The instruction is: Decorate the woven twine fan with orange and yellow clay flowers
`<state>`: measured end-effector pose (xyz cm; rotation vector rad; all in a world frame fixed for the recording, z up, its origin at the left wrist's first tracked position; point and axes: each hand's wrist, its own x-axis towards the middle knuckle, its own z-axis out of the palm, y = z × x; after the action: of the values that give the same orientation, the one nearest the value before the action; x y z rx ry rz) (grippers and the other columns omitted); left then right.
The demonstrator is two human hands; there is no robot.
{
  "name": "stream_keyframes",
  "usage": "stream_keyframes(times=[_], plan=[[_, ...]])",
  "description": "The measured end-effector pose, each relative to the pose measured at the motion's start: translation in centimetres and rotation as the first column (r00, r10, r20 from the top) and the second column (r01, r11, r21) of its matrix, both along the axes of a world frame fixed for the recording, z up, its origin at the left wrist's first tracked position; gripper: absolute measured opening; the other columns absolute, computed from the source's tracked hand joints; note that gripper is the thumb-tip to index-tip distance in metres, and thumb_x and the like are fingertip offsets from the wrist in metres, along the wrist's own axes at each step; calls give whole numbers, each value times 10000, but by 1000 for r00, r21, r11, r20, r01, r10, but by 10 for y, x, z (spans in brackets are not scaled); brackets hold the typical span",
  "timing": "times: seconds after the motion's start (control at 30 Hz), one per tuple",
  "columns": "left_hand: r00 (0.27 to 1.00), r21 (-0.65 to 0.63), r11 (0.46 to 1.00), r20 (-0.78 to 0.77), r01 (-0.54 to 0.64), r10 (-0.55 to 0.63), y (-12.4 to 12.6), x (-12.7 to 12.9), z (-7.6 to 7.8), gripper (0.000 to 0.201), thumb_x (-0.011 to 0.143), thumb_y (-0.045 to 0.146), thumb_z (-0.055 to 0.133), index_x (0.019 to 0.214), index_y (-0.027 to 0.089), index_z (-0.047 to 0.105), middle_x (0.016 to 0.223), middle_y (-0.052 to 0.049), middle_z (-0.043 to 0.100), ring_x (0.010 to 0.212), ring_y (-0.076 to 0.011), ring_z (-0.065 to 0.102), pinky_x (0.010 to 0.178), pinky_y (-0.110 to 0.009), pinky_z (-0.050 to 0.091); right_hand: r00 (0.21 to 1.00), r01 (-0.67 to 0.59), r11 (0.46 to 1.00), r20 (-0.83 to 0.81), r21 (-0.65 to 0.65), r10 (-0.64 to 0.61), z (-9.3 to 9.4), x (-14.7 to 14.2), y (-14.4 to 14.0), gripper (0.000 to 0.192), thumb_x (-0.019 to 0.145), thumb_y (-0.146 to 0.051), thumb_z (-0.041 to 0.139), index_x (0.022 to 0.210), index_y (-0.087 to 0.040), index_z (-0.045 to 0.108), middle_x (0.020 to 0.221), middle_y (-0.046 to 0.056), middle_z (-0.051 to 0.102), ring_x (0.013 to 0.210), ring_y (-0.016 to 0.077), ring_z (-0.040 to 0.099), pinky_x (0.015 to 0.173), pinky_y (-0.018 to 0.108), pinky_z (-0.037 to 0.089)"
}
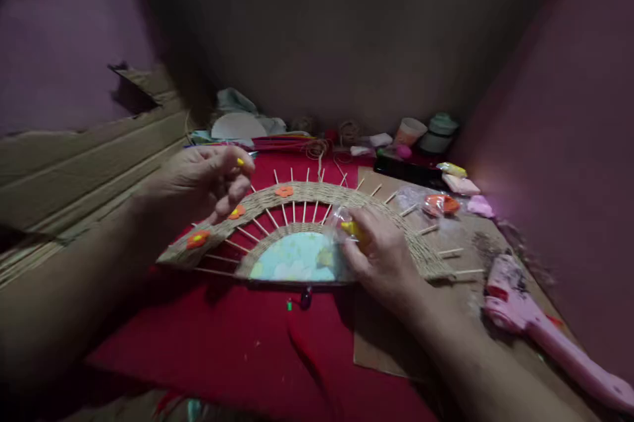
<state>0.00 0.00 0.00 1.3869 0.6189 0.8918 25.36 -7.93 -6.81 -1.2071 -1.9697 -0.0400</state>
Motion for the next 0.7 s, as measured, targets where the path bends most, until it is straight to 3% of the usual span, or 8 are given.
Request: stream_keyframes(times=[0.13,0.3,0.4,0.53,0.7], plan=[[994,-8,995,37,-98,98,0,0,2,169,703,219,699,704,154,542,509,42,552,314,-46,446,287,-130,343,1000,3,1000,6,7,-3,0,1,1,179,816,-161,537,961,-85,609,801,88,624,748,191,594,659,296,464],[979,-53,984,105,-171,176,4,0,1,88,824,151,537,772,157,608,569,34,554,360,-39,464,306,-129,342,1000,0,1000,-18,-6,0,0,0,0,178,828,-166,532,975,-97,605,819,88,630,762,188,592,672,304,466],[985,-90,987,102,-131,140,6,1,0,164,856,125,493,834,117,655,597,15,554,398,-50,501,324,-149,395,1000,2,1000,-27,-24,-2,0,0,0,151,838,-184,531,954,-117,603,809,78,617,744,181,579,665,306,462],[996,-114,992,60,-56,63,5,2,-3,118,788,68,563,836,102,665,627,-5,591,461,-74,565,375,-164,459,1000,12,1000,-15,-26,-13,0,0,0,126,841,-193,538,929,-132,604,780,67,606,713,172,568,644,301,457],[997,-69,995,29,-66,68,4,1,-2,115,712,29,603,761,131,619,654,-25,654,494,-98,610,322,-123,390,1000,11,1000,-7,-12,-11,1,0,0,140,833,-179,546,951,-129,600,786,69,612,716,171,578,644,296,460]])
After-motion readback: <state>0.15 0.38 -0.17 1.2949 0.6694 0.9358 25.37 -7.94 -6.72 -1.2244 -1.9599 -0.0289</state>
